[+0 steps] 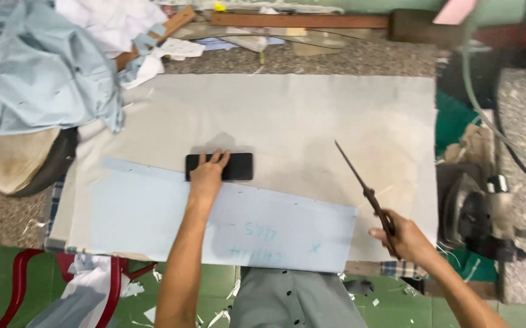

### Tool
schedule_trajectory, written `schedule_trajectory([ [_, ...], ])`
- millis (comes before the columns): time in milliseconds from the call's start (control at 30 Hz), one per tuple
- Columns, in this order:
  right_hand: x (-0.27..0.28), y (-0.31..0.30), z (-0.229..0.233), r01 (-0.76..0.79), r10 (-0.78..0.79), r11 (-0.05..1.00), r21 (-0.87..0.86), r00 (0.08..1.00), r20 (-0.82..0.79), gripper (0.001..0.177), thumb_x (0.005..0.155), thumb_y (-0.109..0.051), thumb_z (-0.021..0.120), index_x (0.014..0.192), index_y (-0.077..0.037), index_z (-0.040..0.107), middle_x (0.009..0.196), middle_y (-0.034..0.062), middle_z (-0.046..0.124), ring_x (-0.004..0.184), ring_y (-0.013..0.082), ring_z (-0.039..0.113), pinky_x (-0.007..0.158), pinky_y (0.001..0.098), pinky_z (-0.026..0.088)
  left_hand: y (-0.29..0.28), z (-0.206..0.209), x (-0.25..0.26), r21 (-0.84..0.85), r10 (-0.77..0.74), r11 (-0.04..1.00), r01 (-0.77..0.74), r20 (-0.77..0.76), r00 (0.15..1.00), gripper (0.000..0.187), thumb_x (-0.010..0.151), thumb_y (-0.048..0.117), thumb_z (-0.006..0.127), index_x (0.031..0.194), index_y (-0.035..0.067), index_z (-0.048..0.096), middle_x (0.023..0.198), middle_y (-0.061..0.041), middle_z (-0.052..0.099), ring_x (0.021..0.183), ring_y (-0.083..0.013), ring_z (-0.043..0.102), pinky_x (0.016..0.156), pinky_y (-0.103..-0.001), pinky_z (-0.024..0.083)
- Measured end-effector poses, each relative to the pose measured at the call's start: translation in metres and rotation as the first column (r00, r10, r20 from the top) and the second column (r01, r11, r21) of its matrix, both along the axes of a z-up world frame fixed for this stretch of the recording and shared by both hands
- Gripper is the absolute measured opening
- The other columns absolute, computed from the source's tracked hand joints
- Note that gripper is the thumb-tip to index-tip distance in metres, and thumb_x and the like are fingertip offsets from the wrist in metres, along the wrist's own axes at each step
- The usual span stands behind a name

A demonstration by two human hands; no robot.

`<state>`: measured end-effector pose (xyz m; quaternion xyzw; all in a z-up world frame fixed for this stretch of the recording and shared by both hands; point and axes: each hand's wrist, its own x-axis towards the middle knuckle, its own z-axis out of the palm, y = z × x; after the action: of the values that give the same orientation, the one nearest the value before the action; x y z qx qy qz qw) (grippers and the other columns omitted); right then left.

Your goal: The person irons a light blue fabric piece on a work table, then uses shears to trim the edges. They repeat this process by folding the fabric, ironing it again, and cutting it into smaller sections.

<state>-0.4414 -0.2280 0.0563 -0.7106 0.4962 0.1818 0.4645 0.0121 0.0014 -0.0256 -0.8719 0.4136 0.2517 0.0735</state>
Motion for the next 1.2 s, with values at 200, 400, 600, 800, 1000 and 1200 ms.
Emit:
schedule_trajectory([
  [200, -0.200, 0.052, -0.069, -0.059, 0.064, 0.986, 0.157, 0.998, -0.026, 0.046, 0.089, -0.052, 0.066, 0.117, -0.016, 0.074, 0.072, 0.0002, 0.060, 0.067, 0.0140, 0.056, 0.062, 0.0297, 0.043, -0.043, 0.017, -0.026, 0.076, -0.093, 0.993, 0.089, 0.050, 0.994, 0.097, 0.086, 0.004, 0.077, 0.163, 0.028, 0.023, 0.166, 0.005, 0.031, 0.152, -0.0415, 0.027, 0.091, -0.046, 0.061],
  [400, -0.167, 0.039, -0.010, 0.025, -0.017, 0.866, 0.500, 1.000, -0.021, 0.067, 0.092, -0.057, 0.052, 0.143, -0.014, 0.060, 0.068, 0.0000, 0.050, 0.057, 0.0098, 0.045, 0.055, 0.0279, 0.044, -0.108, 0.009, -0.121, 0.066, -0.157, 0.985, 0.158, -0.025, 0.987, 0.088, 0.092, -0.017, 0.043, 0.163, 0.031, 0.022, 0.170, 0.005, 0.022, 0.153, -0.0446, 0.023, 0.092, -0.057, 0.057],
  [600, -0.170, 0.026, -0.025, -0.132, 0.103, 0.888, 0.440, 0.991, 0.091, 0.055, 0.093, -0.060, 0.046, 0.118, -0.017, 0.067, 0.074, -0.0016, 0.049, 0.060, 0.0101, 0.047, 0.055, 0.0259, 0.047, -0.127, 0.007, -0.190, 0.115, -0.218, 0.967, 0.227, -0.085, 0.972, 0.098, 0.091, -0.015, 0.057, 0.165, 0.031, 0.012, 0.172, 0.004, 0.013, 0.157, -0.0407, 0.009, 0.101, -0.068, 0.048],
  [800, -0.174, 0.027, -0.047, -0.099, 0.005, 0.860, 0.501, 0.983, 0.186, 0.045, 0.094, -0.058, 0.053, 0.101, -0.014, 0.059, 0.062, -0.0019, 0.049, 0.048, 0.0102, 0.048, 0.044, 0.0269, 0.047, -0.119, -0.006, -0.190, 0.054, -0.232, 0.971, 0.233, -0.023, 0.972, 0.096, 0.088, -0.017, 0.051, 0.164, 0.031, 0.017, 0.171, 0.005, 0.019, 0.156, -0.0404, 0.016, 0.084, -0.055, 0.057],
  [1000, -0.174, 0.037, -0.064, -0.156, 0.106, 0.937, 0.314, 0.980, 0.171, 0.049, 0.096, -0.063, 0.056, 0.080, -0.018, 0.050, 0.068, -0.0019, 0.043, 0.060, 0.0125, 0.040, 0.059, 0.0317, 0.032, -0.122, 0.010, -0.188, 0.096, -0.201, 0.974, 0.204, -0.040, 0.979, 0.097, 0.089, -0.010, 0.058, 0.164, 0.036, 0.017, 0.171, 0.010, 0.019, 0.157, -0.0363, 0.017, 0.076, -0.040, 0.062],
  [1200, -0.222, 0.076, -0.076, 0.059, -0.052, 0.998, -0.003, 0.915, 0.400, 0.046, 0.094, -0.049, 0.068, 0.118, -0.011, 0.058, 0.058, 0.0009, 0.039, 0.052, 0.0154, 0.033, 0.050, 0.0356, 0.030, -0.132, -0.039, -0.149, -0.155, -0.202, 0.937, 0.312, 0.487, 0.850, 0.073, 0.085, -0.004, 0.062, 0.154, 0.014, 0.043, 0.165, -0.014, 0.032, 0.152, -0.0439, 0.027, 0.116, -0.065, 0.031],
])
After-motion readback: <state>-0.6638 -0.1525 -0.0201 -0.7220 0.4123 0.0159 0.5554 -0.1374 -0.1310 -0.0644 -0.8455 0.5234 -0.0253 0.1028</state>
